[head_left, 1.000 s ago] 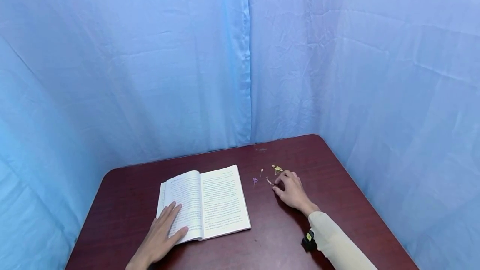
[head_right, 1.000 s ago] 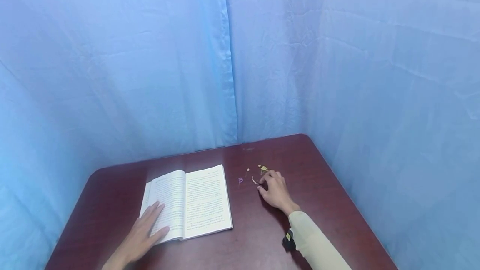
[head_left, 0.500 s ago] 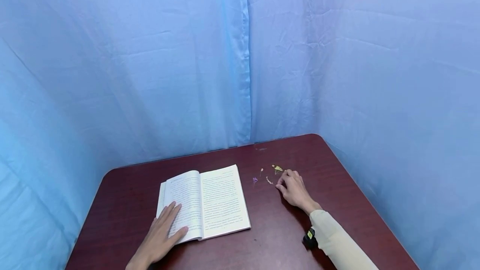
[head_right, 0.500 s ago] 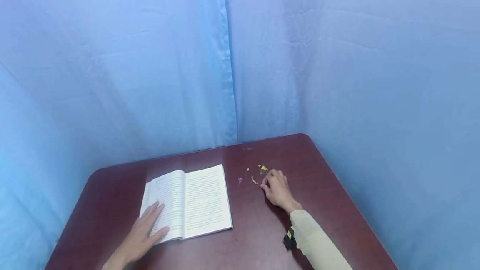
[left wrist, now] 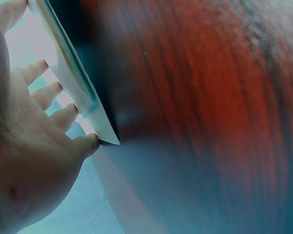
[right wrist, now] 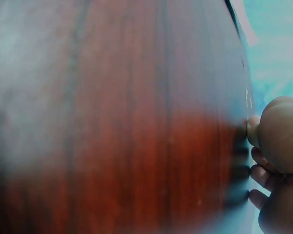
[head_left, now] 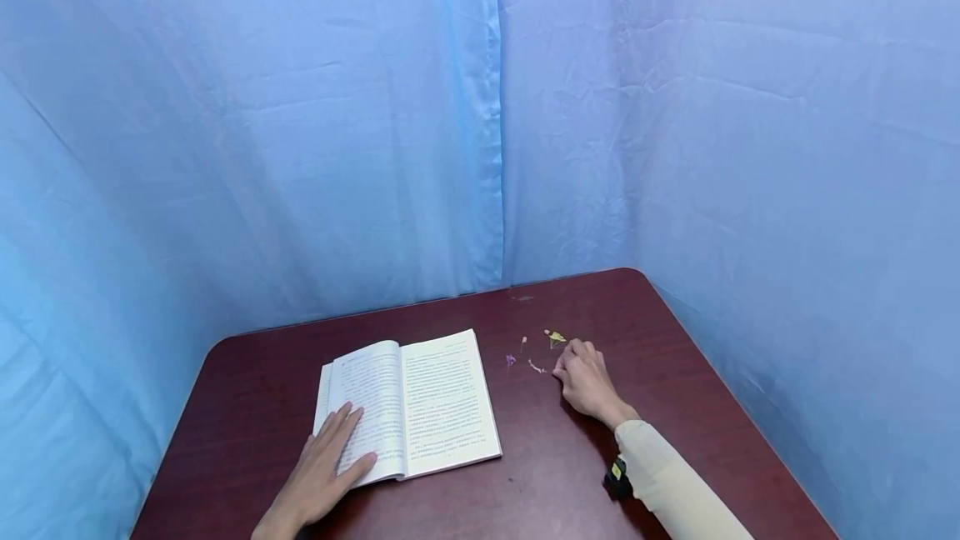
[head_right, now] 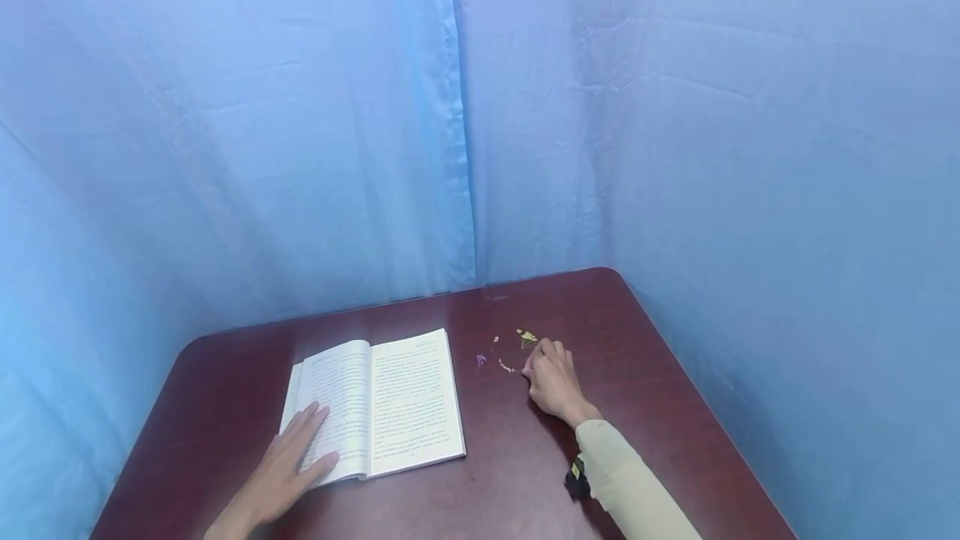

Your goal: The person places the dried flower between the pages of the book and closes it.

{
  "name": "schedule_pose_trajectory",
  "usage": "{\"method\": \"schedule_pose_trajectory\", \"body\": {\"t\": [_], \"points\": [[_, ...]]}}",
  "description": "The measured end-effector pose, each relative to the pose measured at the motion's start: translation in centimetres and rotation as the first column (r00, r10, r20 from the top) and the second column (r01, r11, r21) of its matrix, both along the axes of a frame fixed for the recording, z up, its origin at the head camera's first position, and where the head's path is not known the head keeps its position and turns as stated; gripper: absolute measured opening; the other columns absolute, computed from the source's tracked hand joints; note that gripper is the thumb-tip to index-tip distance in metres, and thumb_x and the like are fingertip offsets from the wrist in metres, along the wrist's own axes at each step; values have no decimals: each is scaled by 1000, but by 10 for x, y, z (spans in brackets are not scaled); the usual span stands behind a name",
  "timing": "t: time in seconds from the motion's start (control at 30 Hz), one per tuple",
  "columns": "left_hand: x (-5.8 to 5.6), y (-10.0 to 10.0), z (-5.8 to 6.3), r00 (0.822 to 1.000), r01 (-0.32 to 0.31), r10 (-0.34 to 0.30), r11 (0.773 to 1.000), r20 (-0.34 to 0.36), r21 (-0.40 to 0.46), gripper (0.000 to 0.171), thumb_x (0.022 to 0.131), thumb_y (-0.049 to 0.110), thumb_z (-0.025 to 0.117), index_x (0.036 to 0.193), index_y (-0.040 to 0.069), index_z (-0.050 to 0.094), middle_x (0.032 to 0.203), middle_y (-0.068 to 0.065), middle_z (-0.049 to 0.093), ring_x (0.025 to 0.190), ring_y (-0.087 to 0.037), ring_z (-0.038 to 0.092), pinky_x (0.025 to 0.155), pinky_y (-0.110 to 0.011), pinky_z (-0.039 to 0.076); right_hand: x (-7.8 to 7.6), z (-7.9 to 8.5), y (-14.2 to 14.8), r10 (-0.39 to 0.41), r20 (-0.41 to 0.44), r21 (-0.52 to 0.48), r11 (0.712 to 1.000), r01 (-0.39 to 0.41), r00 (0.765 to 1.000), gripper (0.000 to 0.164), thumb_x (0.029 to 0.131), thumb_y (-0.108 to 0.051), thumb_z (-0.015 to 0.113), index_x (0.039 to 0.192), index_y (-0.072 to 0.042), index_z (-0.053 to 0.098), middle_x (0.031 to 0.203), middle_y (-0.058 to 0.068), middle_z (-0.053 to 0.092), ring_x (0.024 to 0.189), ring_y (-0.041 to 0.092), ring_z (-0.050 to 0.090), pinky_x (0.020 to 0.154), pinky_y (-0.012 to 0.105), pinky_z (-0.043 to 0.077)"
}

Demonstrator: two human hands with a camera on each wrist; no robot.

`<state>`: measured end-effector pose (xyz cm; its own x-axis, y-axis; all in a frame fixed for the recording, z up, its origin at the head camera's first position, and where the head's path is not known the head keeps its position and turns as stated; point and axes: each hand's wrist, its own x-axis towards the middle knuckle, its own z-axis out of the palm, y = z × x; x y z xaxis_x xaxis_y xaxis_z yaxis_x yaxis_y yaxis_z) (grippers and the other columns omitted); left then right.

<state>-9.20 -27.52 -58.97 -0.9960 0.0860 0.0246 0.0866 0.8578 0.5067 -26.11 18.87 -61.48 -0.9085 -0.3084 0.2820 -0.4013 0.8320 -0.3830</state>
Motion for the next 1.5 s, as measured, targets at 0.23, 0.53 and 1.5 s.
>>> {"method": "schedule_pose_trajectory", "body": {"t": [0.23, 0.53, 1.5], "points": [[0, 0, 0, 1000, -3, 3, 1000, 3, -8, 79, 98, 60, 60, 162, 19, 37, 171, -12, 32, 158, -44, 28, 115, -78, 27, 0, -8, -1, 2, -71, 27, 1000, 0, 997, 15, 93, -11, 72, 82, -14, 64, 100, 6, 57, 100, 33, 51, 96, 53, 43], [-1, 0, 1, 1000, -2, 2, 1000, 10, -20, 80, 98, 61, 59, 162, 18, 36, 171, -13, 31, 157, -45, 28, 116, -76, 27, 0, -2, 3, 11, -38, -11, 1000, -12, 999, 18, 96, -9, 69, 82, -16, 60, 101, 5, 55, 98, 31, 49, 92, 49, 40], [-2, 1, 1, 1000, 0, 1, 1000, 18, -7, 81, 98, 62, 58, 163, 19, 35, 171, -14, 31, 157, -46, 26, 114, -80, 25, 6, 2, 2, 20, -127, 142, 990, -1, 992, 20, 88, -5, 72, 76, -16, 59, 80, 0, 56, 77, 27, 53, 73, 39, 39]]}}
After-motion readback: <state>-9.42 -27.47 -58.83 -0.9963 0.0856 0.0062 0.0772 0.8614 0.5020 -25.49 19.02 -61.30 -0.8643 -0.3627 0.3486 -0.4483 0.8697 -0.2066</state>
